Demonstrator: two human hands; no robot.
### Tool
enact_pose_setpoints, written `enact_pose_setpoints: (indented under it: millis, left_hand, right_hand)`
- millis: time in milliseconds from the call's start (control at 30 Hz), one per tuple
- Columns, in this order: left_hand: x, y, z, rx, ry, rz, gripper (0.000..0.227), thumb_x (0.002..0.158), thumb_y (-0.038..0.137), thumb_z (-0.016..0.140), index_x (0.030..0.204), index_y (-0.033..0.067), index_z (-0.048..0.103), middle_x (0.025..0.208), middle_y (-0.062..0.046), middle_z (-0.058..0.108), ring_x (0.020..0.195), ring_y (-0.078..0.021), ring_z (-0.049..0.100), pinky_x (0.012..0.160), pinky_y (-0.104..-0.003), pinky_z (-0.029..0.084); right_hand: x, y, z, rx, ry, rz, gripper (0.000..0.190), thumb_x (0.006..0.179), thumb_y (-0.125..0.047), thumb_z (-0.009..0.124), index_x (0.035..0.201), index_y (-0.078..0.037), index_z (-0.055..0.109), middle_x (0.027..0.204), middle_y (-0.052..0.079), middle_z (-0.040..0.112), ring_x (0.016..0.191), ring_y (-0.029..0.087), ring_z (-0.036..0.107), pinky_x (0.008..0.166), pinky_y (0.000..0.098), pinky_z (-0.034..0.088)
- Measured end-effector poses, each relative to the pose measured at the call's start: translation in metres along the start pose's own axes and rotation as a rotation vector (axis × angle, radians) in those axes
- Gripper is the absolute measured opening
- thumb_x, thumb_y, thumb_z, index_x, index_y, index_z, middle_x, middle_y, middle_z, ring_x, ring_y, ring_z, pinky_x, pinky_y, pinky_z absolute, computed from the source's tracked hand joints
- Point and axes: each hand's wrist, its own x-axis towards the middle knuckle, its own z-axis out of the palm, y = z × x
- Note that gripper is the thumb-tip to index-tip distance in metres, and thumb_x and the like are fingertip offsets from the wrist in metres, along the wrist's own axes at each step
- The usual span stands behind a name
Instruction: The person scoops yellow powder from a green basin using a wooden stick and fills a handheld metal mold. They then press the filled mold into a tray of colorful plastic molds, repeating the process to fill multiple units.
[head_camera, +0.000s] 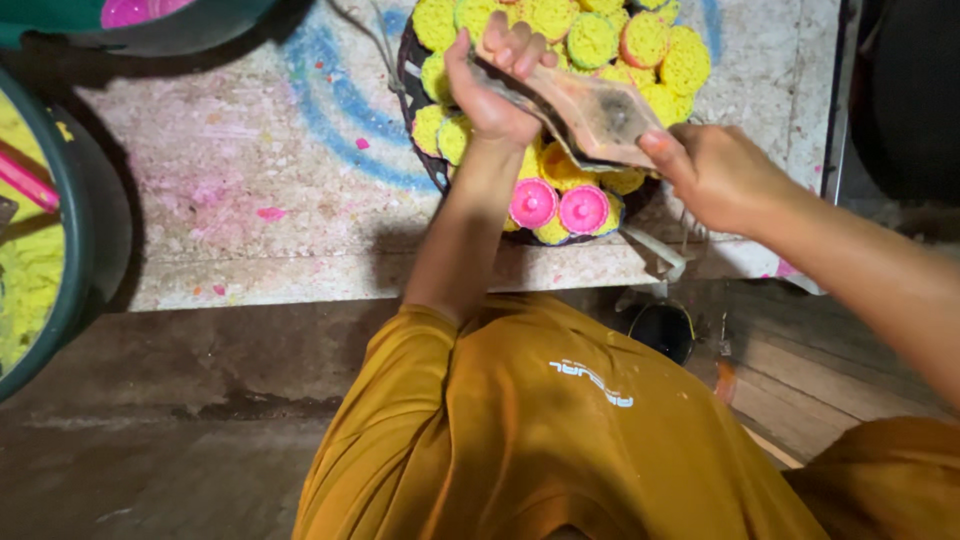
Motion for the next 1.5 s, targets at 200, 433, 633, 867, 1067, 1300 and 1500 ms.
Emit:
enact_pose_setpoints:
  millis: [200, 433, 633, 867, 1067, 1300, 1500]
  left_hand:
    - [-0.006, 0.016, 0.003, 0.075, 0.058, 0.002, 0.037, 0.097, 0.052, 0.042, 0.079, 0.0193, 0.041, 0.065, 0.006, 0.039, 0.062, -0.0125, 0.042, 0.07, -0.034, 0.042]
    - [0.007, -0.01, 0.006, 0.004, 0.195, 0.037, 0.035, 0.094, 0.049, 0.039, 0.074, 0.0192, 0.041, 0.061, 0.004, 0.038, 0.057, -0.0133, 0.039, 0.066, -0.035, 0.04]
    - [0.012, 0.008, 0.011, 0.071, 0.161, 0.027, 0.038, 0.095, 0.049, 0.039, 0.074, 0.0175, 0.041, 0.058, 0.005, 0.034, 0.053, -0.0127, 0.034, 0.061, -0.034, 0.036]
    - [0.016, -0.008, 0.021, 0.068, 0.336, 0.072, 0.036, 0.092, 0.045, 0.036, 0.07, 0.0176, 0.04, 0.055, 0.005, 0.033, 0.049, -0.0125, 0.032, 0.059, -0.034, 0.037]
    - [0.024, -0.005, 0.027, 0.121, 0.289, 0.072, 0.037, 0.092, 0.048, 0.039, 0.07, 0.0173, 0.041, 0.054, 0.005, 0.032, 0.047, -0.0126, 0.032, 0.055, -0.034, 0.036]
    - [0.039, -0.018, 0.039, 0.191, 0.182, 0.113, 0.035, 0.093, 0.045, 0.04, 0.075, 0.0152, 0.044, 0.058, 0.003, 0.036, 0.052, -0.0149, 0.039, 0.06, -0.037, 0.04]
    - [-0.006, 0.018, 0.04, 0.557, 0.517, -0.496, 0.077, 0.096, 0.061, 0.015, 0.126, 0.0027, 0.056, 0.111, -0.015, 0.065, 0.088, -0.0239, 0.067, 0.078, -0.043, 0.055]
  right_hand:
    - [0.002, -0.001, 0.012, 0.167, -0.104, 0.087, 0.07, 0.105, -0.058, 0.032, 0.091, 0.001, 0.068, 0.068, 0.018, 0.069, 0.068, 0.036, 0.072, 0.073, 0.0476, 0.056]
    - [0.003, 0.01, 0.002, -0.093, -0.006, 0.057, 0.069, 0.112, -0.055, 0.036, 0.091, 0.0, 0.072, 0.074, 0.026, 0.067, 0.077, 0.045, 0.066, 0.076, 0.0533, 0.051]
    - [0.005, 0.002, 0.009, 0.078, 0.04, 0.012, 0.065, 0.11, -0.053, 0.037, 0.096, 0.002, 0.069, 0.075, 0.027, 0.067, 0.073, 0.046, 0.065, 0.074, 0.0533, 0.052]
    - [0.005, 0.008, 0.002, -0.027, 0.007, 0.042, 0.065, 0.112, -0.051, 0.035, 0.097, -0.001, 0.073, 0.077, 0.026, 0.069, 0.074, 0.045, 0.068, 0.075, 0.0536, 0.053]
    - [0.006, 0.014, 0.0, 0.036, 0.117, -0.067, 0.061, 0.112, -0.049, 0.04, 0.096, 0.0, 0.072, 0.083, 0.028, 0.069, 0.08, 0.049, 0.065, 0.077, 0.0559, 0.051]
    - [0.008, 0.032, 0.001, 0.048, 0.244, -0.066, 0.058, 0.113, -0.049, 0.043, 0.095, -0.001, 0.071, 0.079, 0.025, 0.067, 0.077, 0.047, 0.064, 0.07, 0.0531, 0.05]
    - [0.009, 0.081, 0.033, 0.447, 0.16, -0.121, 0.065, 0.109, -0.056, 0.04, 0.079, -0.002, 0.062, 0.061, 0.007, 0.059, 0.057, 0.018, 0.057, 0.055, 0.036, 0.046]
